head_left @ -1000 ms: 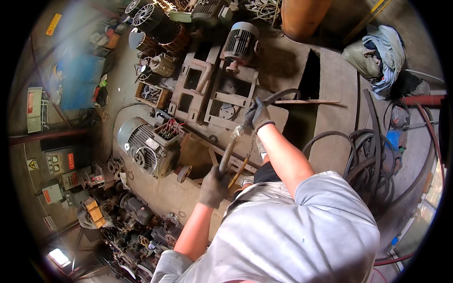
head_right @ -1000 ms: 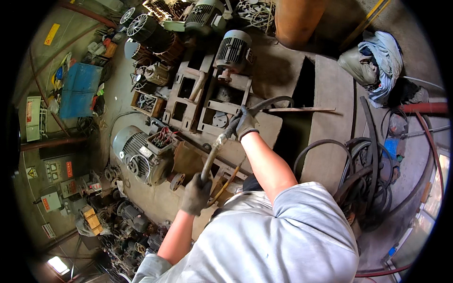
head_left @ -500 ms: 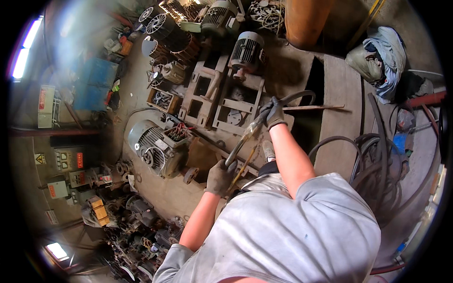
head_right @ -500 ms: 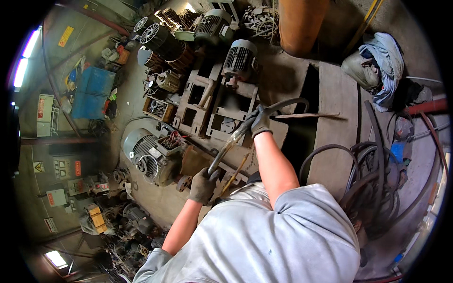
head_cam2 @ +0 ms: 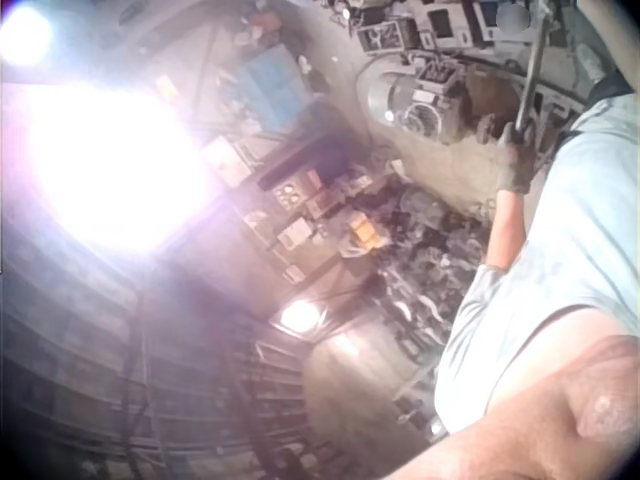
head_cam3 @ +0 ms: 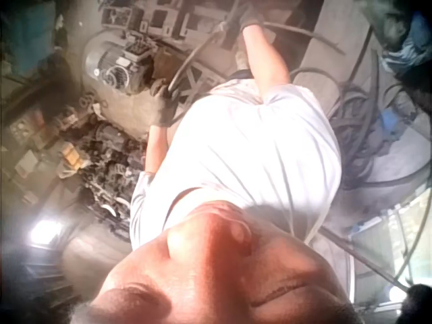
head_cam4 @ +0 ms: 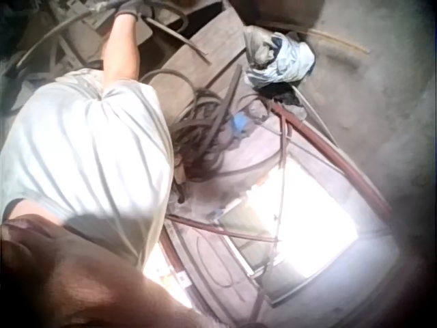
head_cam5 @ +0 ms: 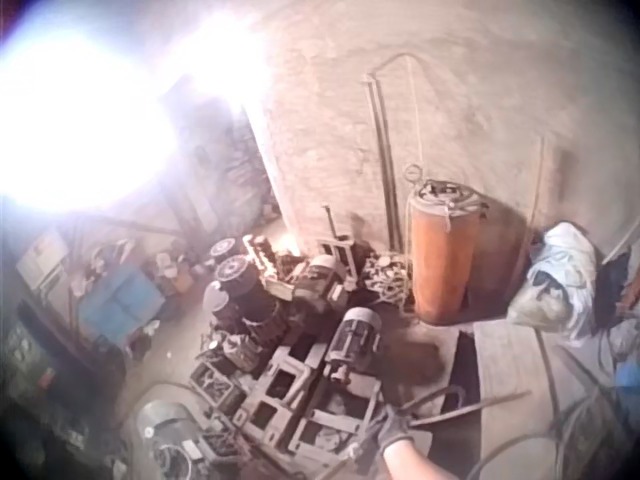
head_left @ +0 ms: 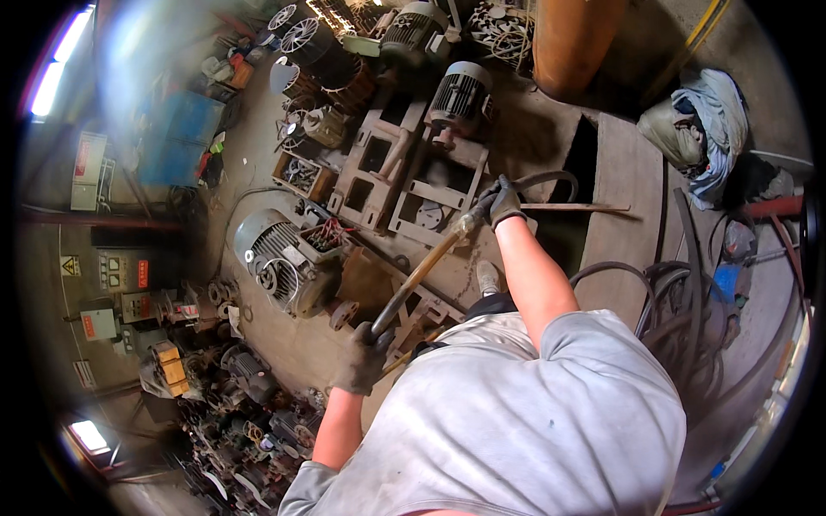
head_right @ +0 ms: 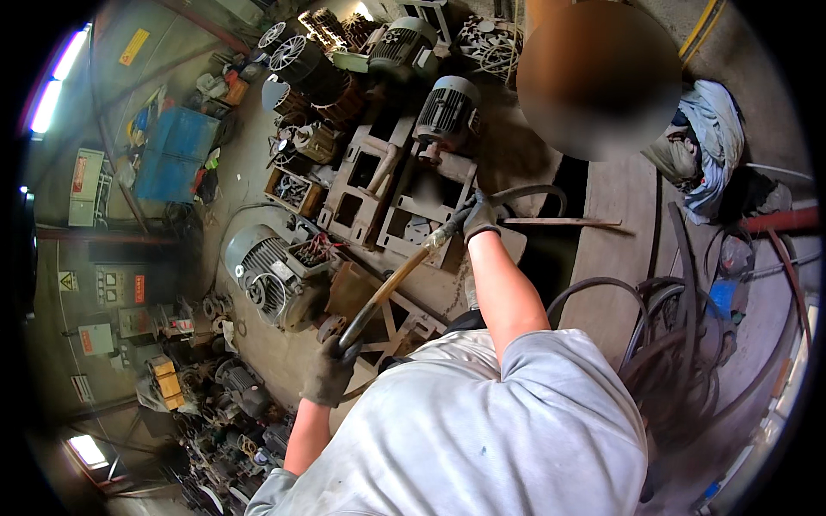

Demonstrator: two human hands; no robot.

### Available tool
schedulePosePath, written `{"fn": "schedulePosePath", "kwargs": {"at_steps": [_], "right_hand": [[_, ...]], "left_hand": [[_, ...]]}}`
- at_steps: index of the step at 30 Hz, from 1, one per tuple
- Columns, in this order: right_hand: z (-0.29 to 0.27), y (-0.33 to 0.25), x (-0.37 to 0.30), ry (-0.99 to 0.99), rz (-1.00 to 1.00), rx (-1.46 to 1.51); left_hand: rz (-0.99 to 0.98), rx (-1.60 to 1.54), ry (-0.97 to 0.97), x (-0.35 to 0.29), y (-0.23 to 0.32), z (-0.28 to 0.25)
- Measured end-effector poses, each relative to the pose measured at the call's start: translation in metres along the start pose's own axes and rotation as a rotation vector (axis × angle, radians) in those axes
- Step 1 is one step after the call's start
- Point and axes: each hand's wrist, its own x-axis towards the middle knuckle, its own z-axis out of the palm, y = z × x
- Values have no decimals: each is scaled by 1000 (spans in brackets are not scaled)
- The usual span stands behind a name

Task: The person walks through a cluttered workshop and retrieves a hose. They dip the hose nozzle into a bucket of liquid and then spray the liquid onto a large, round metal part resting on the floor, moving the nozzle around the surface to clean it.

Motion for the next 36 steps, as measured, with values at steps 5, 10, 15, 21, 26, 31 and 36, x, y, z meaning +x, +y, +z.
{"fn": "schedulePosePath", "kwargs": {"at_steps": [5, 10, 15, 21, 26, 31, 36], "right_hand": [[-3, -15, 36, 43, -22, 29], [-11, -14, 40, 137, 60, 31], [-33, -32, 65, 164, 104, 14], [-36, -29, 69, 122, 116, -79], [3, 8, 55, 83, 174, -235], [65, 36, 56, 14, 196, -128], [174, 80, -41, -179, 190, -229]], "left_hand": [[-52, -11, 48, -28, -36, -22], [-78, -53, 138, -63, -58, -39], [-115, -243, 224, -93, -109, -49], [-242, -352, 280, -131, -150, -41], [-426, -212, 329, -171, -229, -17], [-587, -172, 302, -211, -310, 28], [-826, -212, 404, -264, -300, 45]]}}
